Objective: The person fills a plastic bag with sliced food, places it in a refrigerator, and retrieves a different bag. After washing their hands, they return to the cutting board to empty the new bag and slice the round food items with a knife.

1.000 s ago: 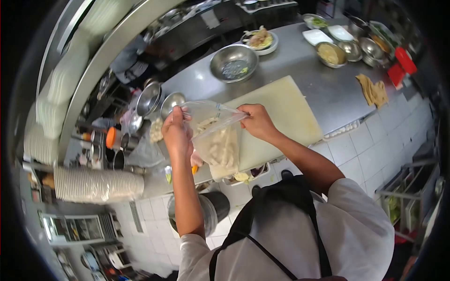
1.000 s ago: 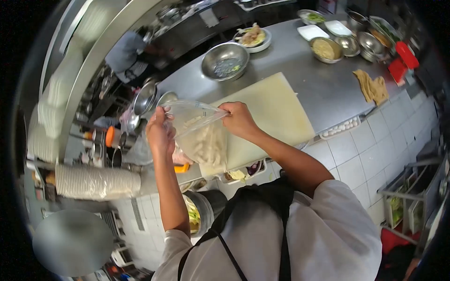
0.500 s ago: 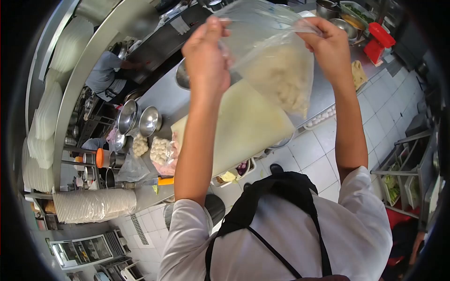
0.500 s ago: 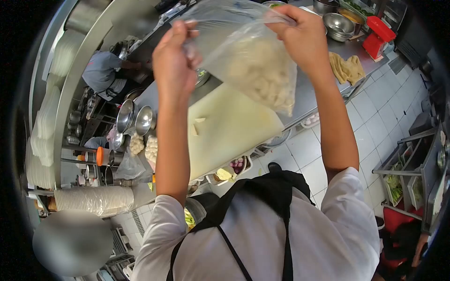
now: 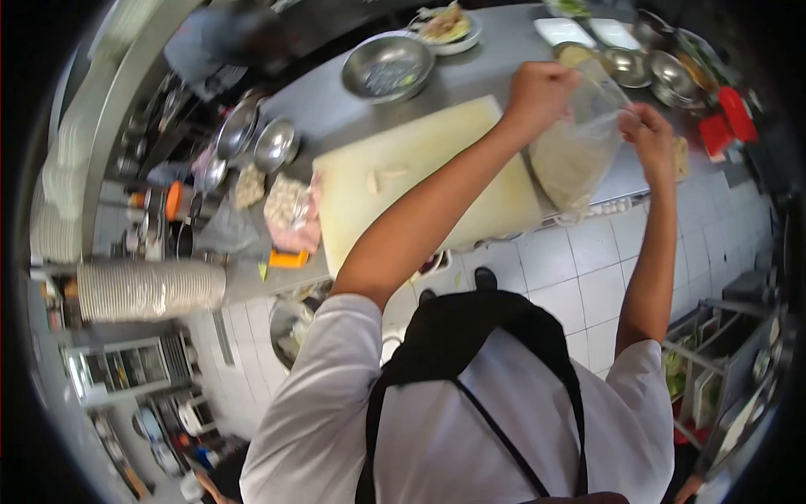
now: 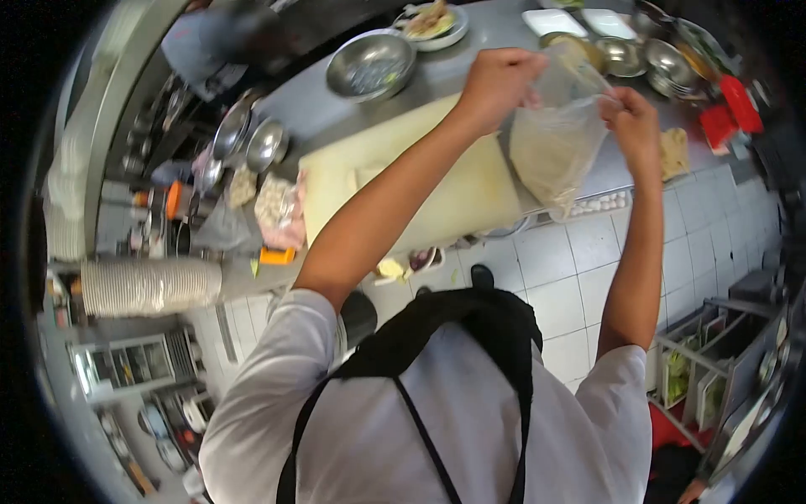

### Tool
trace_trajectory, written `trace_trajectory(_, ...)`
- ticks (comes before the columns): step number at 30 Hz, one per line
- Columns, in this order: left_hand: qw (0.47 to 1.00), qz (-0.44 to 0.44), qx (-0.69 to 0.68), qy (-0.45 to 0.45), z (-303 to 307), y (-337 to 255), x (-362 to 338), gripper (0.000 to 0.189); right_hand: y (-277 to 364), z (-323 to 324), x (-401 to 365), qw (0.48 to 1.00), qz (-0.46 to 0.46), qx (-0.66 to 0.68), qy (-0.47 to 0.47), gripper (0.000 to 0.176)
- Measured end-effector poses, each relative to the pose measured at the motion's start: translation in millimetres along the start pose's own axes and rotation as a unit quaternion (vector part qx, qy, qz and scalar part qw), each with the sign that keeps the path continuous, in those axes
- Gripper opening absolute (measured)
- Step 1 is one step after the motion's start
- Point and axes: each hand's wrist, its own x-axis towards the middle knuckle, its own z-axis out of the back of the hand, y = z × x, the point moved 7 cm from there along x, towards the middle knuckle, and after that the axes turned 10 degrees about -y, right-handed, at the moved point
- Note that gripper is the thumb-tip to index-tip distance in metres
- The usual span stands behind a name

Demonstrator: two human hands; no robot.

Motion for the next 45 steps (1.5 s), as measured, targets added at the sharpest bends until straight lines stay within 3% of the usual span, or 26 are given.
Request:
trace_trajectory(3, 0.979, -0.141, 0.135, -0.060, 44.0, 1.4, -28.1, 0.031, -1.0, 3.0, -9.1, 0.998, 0.004, -0.057, 0.027, 0.019)
trace_trajectory(5, 0.973, -0.094, 0.177, -0.119, 105.3, 19.9, -62.2, 0.032, 9.4, 8.2, -21.3, 0.996, 0.000, -0.083, 0.028, 0.028)
trace_trajectory(7, 0.884, -0.154, 0.354, -0.263, 181.8, 57.4, -95.1, 0.035, 22.2, 19.1, -32.9, 0.996, 0.001, -0.087, 0.015, 0.036)
trace_trajectory(8, 0.808, -0.125, 0.477, -0.323, 218.1, 74.5, -114.7, 0.035, 21.2, 29.9, -33.3, 0.995, 0.030, -0.100, -0.009, 0.037)
trace_trajectory(9, 0.804, -0.013, 0.487, -0.341, 253.6, 102.2, -128.8, 0.051, 15.4, 44.6, -24.0, 0.991, 0.063, -0.111, -0.033, 0.039)
trace_trajectory(12, 0.718, 0.113, 0.572, -0.380, 280.3, 125.6, -149.5, 0.071, 32.2, 74.5, -4.3, 0.952, 0.241, -0.166, -0.089, 0.042)
trace_trajectory(13, 0.714, 0.115, 0.592, -0.354, 279.0, 133.8, -144.9, 0.086, 33.7, 74.1, 5.2, 0.959, 0.209, -0.170, -0.089, 0.043)
trace_trajectory(15, 0.707, 0.114, 0.594, -0.366, 269.6, 142.1, -138.9, 0.073, 45.2, 56.0, 13.7, 0.965, 0.166, -0.184, -0.089, 0.046)
trace_trajectory(17, 0.730, 0.119, 0.575, -0.349, 271.7, 150.9, -136.4, 0.057, 65.6, 46.4, 11.6, 0.959, 0.143, -0.214, -0.116, 0.048)
trace_trajectory(18, 0.749, 0.112, 0.563, -0.331, 268.3, 155.9, -127.6, 0.050, 55.8, 43.3, 23.2, 0.961, 0.162, -0.210, -0.083, 0.049)
trace_trajectory(20, 0.720, -0.028, 0.627, -0.298, 268.5, 174.7, -119.5, 0.027, 15.5, 57.2, 48.5, 0.956, 0.189, -0.219, -0.041, 0.052)
trace_trajectory(22, 0.778, -0.073, 0.551, -0.291, 265.5, 162.5, -126.5, 0.028, 16.9, 49.2, 37.2, 0.954, 0.132, -0.270, -0.001, 0.056)
trace_trajectory(25, 0.802, -0.066, 0.512, -0.301, 274.0, 171.0, -129.3, 0.030, 25.2, 39.8, 18.2, 0.951, 0.096, -0.294, 0.005, 0.056)
trace_trajectory(26, 0.801, -0.084, 0.504, -0.312, 270.3, 165.8, -130.9, 0.030, 22.2, 40.7, 16.8, 0.956, 0.068, -0.284, 0.008, 0.057)
trace_trajectory(29, 0.854, -0.002, 0.406, -0.326, 246.1, 125.6, -125.7, 0.030, 15.8, 43.9, 16.4, 0.952, 0.067, -0.298, -0.018, 0.060)
trace_trajectory(32, 0.934, -0.127, 0.269, -0.200, 147.6, 14.1, -101.8, 0.031, 40.7, 42.9, 7.4, 0.926, 0.087, -0.353, -0.099, 0.058)
trace_trajectory(34, 0.942, -0.255, 0.190, -0.106, 67.9, -64.6, -98.1, 0.030, 43.8, 41.0, 8.9, 0.924, 0.065, -0.362, -0.103, 0.056)
trace_trajectory(35, 0.934, -0.300, 0.191, -0.041, 33.2, -77.1, -90.3, 0.030, 37.2, 37.9, 13.7, 0.922, 0.054, -0.372, -0.091, 0.054)
trace_trajectory(36, 0.937, -0.305, 0.170, -0.003, 2.1, -91.8, -85.7, 0.031, 29.5, 32.1, 20.4, 0.920, 0.046, -0.383, -0.076, 0.052)
trace_trajectory(37, 0.912, -0.372, 0.171, 0.022, -26.7, -95.4, -74.4, 0.030, 13.4, 32.2, 32.3, 0.906, 0.104, -0.404, -0.069, 0.044)
trace_trajectory(39, 0.889, -0.393, 0.228, 0.057, -71.9, -79.5, -45.8, 0.026, 2.5, 33.7, 35.4, 0.919, 0.171, -0.350, -0.069, 0.033)
trace_trajectory(40, 0.884, -0.390, 0.254, 0.032, -91.6, -57.2, -27.3, 0.018, -6.6, 32.0, 38.9, 0.948, 0.186, -0.256, -0.033, 0.024)
trace_trajectory(43, 0.867, -0.315, 0.367, 0.121, -124.2, 2.2, -1.8, 0.017, -23.1, 41.4, 45.3, 0.971, 0.163, -0.172, -0.020, 0.013)
trace_trajectory(45, 0.857, -0.257, 0.427, 0.128, -137.6, 50.2, 16.7, 0.019, -43.4, 51.5, 61.8, 0.976, 0.176, -0.128, -0.009, 0.014)
